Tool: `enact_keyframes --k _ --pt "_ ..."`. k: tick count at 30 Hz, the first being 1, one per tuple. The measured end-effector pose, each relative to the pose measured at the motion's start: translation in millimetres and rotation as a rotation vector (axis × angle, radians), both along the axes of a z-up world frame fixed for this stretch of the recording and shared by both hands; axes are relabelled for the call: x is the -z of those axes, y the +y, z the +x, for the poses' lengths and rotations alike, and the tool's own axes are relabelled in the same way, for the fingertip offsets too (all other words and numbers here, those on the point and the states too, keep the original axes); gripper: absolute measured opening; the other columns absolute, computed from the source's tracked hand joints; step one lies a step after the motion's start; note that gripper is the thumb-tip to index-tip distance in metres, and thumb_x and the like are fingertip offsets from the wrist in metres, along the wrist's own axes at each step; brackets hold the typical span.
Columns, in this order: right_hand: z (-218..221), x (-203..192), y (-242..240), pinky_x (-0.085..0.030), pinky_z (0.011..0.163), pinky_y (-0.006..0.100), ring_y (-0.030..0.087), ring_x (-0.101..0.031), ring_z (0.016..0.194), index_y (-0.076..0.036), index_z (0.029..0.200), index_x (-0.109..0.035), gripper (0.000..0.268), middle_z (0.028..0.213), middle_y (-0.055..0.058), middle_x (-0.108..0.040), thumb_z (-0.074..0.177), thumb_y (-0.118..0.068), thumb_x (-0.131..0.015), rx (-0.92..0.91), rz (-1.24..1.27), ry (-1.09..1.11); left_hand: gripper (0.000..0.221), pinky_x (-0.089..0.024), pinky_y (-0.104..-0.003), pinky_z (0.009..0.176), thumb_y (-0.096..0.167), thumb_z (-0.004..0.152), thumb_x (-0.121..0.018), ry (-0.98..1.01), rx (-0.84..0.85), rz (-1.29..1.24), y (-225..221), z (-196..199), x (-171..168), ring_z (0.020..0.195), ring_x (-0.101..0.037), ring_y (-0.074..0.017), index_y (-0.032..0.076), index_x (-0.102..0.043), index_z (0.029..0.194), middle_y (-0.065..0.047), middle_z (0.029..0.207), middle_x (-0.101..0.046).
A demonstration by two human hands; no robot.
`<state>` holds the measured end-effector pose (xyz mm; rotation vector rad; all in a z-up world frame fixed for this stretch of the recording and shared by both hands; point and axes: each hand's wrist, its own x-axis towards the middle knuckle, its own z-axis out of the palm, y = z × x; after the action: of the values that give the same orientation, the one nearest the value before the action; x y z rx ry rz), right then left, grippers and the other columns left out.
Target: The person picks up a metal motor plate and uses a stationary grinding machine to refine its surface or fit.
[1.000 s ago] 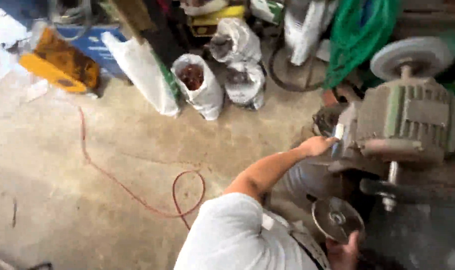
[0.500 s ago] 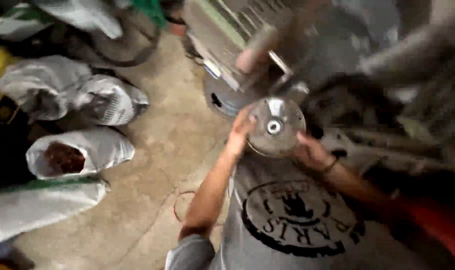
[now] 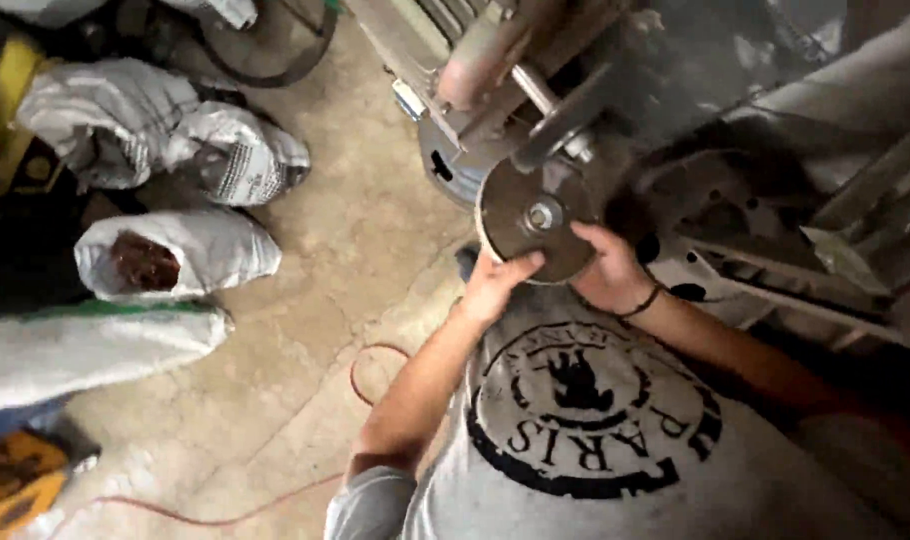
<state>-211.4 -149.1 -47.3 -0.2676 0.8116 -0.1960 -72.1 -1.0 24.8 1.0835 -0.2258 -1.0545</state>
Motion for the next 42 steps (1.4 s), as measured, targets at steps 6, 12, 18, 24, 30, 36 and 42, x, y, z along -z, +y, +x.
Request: enact_keyframes --k 6,12,18,24,30,36,42 --pt "39 -122 -12 -0.057 0.052 0.034 0.026 -0.077 0.078 -0.004 0.107 -0.07 0.026 0.104 0.013 -0.078 0.095 -0.027 -0.063 -0.036 -0.027 -0.042 0.053 -0.053 -0.047 0.097 0.004 0.081 -0.082 -0.029 -0.118 -0.019 -35 -1 -40 0.109 -0.064 -0.0203 0.003 -0.062 0.13 -0.012 0.117 -0.069" --pt "31 -136 -15 -0.055 0.052 0.029 0.024 -0.078 0.075 -0.006 0.096 -0.073 0.017 0.096 0.011 -0.08 0.092 -0.021 -0.065 -0.002 0.014 0.021 0.049 -0.052 -0.047 0.093 0.003 0.08 -0.081 0.025 -0.159 0.007 -43 -8 -58 0.104 -0.063 -0.0235 -0.001 -0.06 0.124 -0.015 0.112 -0.067" --pt "27 -135 -11 -0.06 0.059 0.028 0.022 -0.079 0.076 -0.006 0.095 -0.074 0.017 0.098 0.01 -0.08 0.093 -0.022 -0.067 0.065 -0.007 0.047 0.049 -0.054 -0.05 0.088 0.005 0.08 -0.08 0.135 -0.123 0.018 -54 7 -39 0.101 -0.066 -0.0269 -0.002 -0.059 0.123 -0.017 0.11 -0.067" --pt "32 -159 4 -0.066 0.07 0.031 0.023 -0.078 0.079 -0.004 0.095 -0.072 0.019 0.1 0.012 -0.079 0.095 -0.022 -0.067 0.153 -0.043 0.041 0.046 -0.058 -0.055 0.081 0.002 0.077 -0.078 0.307 -0.041 0.002 -63 25 53 0.091 -0.072 -0.0343 -0.005 -0.062 0.12 -0.021 0.102 -0.07" --pt "33 -130 0 -0.067 0.067 0.036 0.028 -0.078 0.074 -0.003 0.095 -0.071 0.016 0.095 0.016 -0.078 0.095 -0.018 -0.066 0.124 -0.067 0.039 0.048 -0.057 -0.054 0.087 0.001 0.079 -0.077 0.294 -0.075 -0.019 -44 23 8 0.098 -0.071 -0.033 -0.005 -0.062 0.124 -0.022 0.108 -0.069" --pt "45 -143 -7 -0.063 0.058 0.032 0.03 -0.077 0.067 -0.002 0.091 -0.07 0.015 0.088 0.018 -0.078 0.091 -0.016 -0.067 0.013 -0.018 -0.034 0.049 -0.054 -0.05 0.093 0.005 0.082 -0.08 0.095 -0.17 -0.025 -34 6 -52 0.108 -0.065 -0.0274 -0.002 -0.06 0.126 -0.018 0.113 -0.067" --pt "51 -145 -17 -0.054 0.05 0.026 0.026 -0.077 0.069 -0.003 0.098 -0.07 0.015 0.089 0.013 -0.077 0.089 -0.014 -0.063 -0.046 0.033 -0.09 0.05 -0.054 -0.051 0.092 0.008 0.083 -0.081 -0.064 -0.146 0.052 -44 0 -81 0.11 -0.062 -0.0287 -0.002 -0.056 0.125 -0.021 0.114 -0.065"
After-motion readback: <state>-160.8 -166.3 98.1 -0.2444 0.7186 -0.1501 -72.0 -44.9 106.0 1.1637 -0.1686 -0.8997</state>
